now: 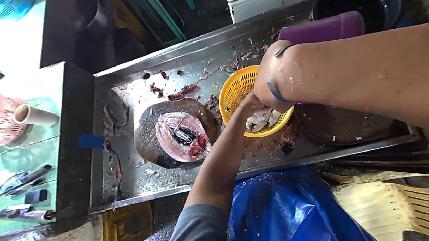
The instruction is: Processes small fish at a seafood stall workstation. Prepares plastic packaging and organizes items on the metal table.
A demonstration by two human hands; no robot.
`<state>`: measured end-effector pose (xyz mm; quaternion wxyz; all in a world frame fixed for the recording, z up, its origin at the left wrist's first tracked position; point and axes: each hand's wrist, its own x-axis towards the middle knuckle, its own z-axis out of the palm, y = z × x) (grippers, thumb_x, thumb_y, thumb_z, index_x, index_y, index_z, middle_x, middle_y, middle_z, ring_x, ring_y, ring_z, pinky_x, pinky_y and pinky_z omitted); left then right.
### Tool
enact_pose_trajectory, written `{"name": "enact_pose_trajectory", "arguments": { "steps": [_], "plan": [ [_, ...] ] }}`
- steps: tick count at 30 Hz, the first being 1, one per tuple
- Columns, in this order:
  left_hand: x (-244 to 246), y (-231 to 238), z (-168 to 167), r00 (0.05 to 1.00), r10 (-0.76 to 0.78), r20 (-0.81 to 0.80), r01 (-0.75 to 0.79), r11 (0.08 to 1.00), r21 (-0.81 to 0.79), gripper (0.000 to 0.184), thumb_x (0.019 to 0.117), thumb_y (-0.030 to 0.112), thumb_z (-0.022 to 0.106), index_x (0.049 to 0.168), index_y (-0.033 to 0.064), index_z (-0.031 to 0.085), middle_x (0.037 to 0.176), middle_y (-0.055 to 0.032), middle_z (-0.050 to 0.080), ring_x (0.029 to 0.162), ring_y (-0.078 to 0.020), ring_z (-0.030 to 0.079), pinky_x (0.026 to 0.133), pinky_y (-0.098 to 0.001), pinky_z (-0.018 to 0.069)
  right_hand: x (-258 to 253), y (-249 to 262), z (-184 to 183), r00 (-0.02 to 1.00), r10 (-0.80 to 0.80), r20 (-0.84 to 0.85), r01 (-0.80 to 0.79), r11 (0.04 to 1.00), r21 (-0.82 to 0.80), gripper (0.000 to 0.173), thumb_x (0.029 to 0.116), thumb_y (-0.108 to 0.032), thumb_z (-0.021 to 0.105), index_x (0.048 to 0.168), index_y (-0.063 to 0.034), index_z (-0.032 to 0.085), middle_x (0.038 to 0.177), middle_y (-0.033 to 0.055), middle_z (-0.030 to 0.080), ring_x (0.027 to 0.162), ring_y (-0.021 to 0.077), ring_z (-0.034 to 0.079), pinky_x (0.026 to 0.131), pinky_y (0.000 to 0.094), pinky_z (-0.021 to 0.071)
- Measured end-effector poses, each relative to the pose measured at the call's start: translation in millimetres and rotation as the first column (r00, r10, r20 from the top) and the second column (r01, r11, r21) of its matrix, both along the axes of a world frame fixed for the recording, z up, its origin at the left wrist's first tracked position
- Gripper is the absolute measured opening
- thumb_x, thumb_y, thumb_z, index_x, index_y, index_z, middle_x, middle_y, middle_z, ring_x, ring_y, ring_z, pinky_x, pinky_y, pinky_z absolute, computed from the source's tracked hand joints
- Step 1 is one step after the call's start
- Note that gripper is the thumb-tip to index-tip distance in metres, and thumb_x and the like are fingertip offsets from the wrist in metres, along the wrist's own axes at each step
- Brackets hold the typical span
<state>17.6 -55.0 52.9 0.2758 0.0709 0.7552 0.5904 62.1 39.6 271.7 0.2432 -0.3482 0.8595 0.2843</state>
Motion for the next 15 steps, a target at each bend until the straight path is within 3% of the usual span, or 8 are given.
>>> {"name": "enact_pose_trajectory", "arguments": {
  "steps": [3, 4, 7, 9, 11, 12, 13, 15],
  "plan": [
    [9, 13, 40, 1.000, -0.002, 0.028, 0.009, 0.969, -0.245, 0.022, 0.1078, 0.013, 0.050, 0.120, -0.0019, 0.060, 0.091, -0.0048, 0.063, 0.070, -0.0048, 0.059, 0.067, -0.0225, 0.0532, 9, 4, 4, 0.999, -0.040, 0.021, 0.039, 0.997, 0.065, 0.023, 0.0943, -0.025, 0.070, 0.084, -0.0034, 0.069, 0.082, 0.0159, 0.062, 0.082, 0.0344, 0.063, 0.070, 0.0527, 0.0451],
    [12, 22, 47, 0.998, -0.052, 0.042, 0.062, 0.948, -0.312, 0.024, 0.1078, 0.014, 0.051, 0.121, -0.0038, 0.061, 0.094, -0.0076, 0.065, 0.074, -0.0071, 0.061, 0.071, -0.0254, 0.0540, 8, 14, -2, 0.998, -0.061, 0.031, 0.059, 0.996, 0.067, 0.020, 0.0924, -0.022, 0.071, 0.083, -0.0037, 0.069, 0.080, 0.0156, 0.061, 0.081, 0.0346, 0.062, 0.071, 0.0533, 0.0451],
    [27, 69, 23, 0.948, -0.314, 0.061, 0.318, 0.911, -0.260, 0.028, 0.1035, 0.015, 0.058, 0.122, -0.0057, 0.064, 0.103, -0.0172, 0.069, 0.084, -0.0194, 0.066, 0.079, -0.0388, 0.0567, 0, 52, -24, 0.969, -0.243, 0.052, 0.237, 0.965, 0.108, 0.019, 0.0845, -0.017, 0.077, 0.079, -0.0009, 0.069, 0.078, 0.0185, 0.063, 0.079, 0.0383, 0.063, 0.069, 0.0578, 0.0463],
    [43, 107, 0, 0.820, -0.566, 0.088, 0.565, 0.773, -0.290, 0.028, 0.1051, 0.018, 0.056, 0.122, -0.0009, 0.067, 0.104, -0.0170, 0.071, 0.086, -0.0231, 0.068, 0.079, -0.0424, 0.0576, -16, 84, -36, 0.913, -0.409, 0.020, 0.401, 0.904, 0.149, 0.019, 0.0839, -0.016, 0.077, 0.082, 0.0007, 0.068, 0.082, 0.0210, 0.064, 0.082, 0.0412, 0.064, 0.066, 0.0592, 0.0470],
    [60, 129, -23, 0.643, -0.763, 0.071, 0.703, 0.550, -0.451, 0.027, 0.1051, 0.022, 0.057, 0.124, 0.0069, 0.069, 0.109, -0.0157, 0.072, 0.094, -0.0272, 0.071, 0.083, -0.0476, 0.0588, -40, 134, -48, 0.850, -0.527, -0.020, 0.527, 0.849, 0.024, 0.014, 0.0876, -0.016, 0.074, 0.089, -0.0024, 0.071, 0.089, 0.0224, 0.068, 0.090, 0.0449, 0.066, 0.072, 0.0670, 0.0485],
    [66, 131, -30, 0.561, -0.827, 0.036, 0.706, 0.455, -0.542, 0.026, 0.1048, 0.018, 0.055, 0.124, 0.0089, 0.070, 0.119, -0.0154, 0.071, 0.109, -0.0312, 0.069, 0.094, -0.0538, 0.0561, -53, 164, -55, 0.822, -0.569, -0.033, 0.564, 0.821, -0.093, 0.013, 0.0893, -0.017, 0.073, 0.097, -0.0068, 0.074, 0.095, 0.0221, 0.070, 0.096, 0.0463, 0.067, 0.079, 0.0716, 0.0480],
    [67, 128, -41, 0.519, -0.854, -0.026, 0.680, 0.432, -0.592, 0.025, 0.1031, 0.011, 0.055, 0.124, 0.0095, 0.070, 0.125, -0.0150, 0.070, 0.118, -0.0338, 0.066, 0.100, -0.0573, 0.0531, -67, 195, -61, 0.797, -0.603, -0.038, 0.576, 0.778, -0.250, 0.018, 0.0884, -0.015, 0.075, 0.106, -0.0108, 0.076, 0.100, 0.0223, 0.072, 0.101, 0.0478, 0.067, 0.085, 0.0757, 0.0458],
    [63, 110, -61, 0.582, -0.794, -0.174, 0.598, 0.563, -0.570, 0.033, 0.0972, 0.000, 0.055, 0.124, 0.0120, 0.070, 0.125, -0.0126, 0.071, 0.119, -0.0334, 0.066, 0.101, -0.0581, 0.0531, -91, 248, -67, 0.732, -0.681, 0.019, 0.567, 0.592, -0.573, 0.038, 0.0874, -0.010, 0.080, 0.125, -0.0123, 0.073, 0.118, 0.0263, 0.070, 0.116, 0.0519, 0.062, 0.095, 0.0806, 0.0396]
  ]
}}
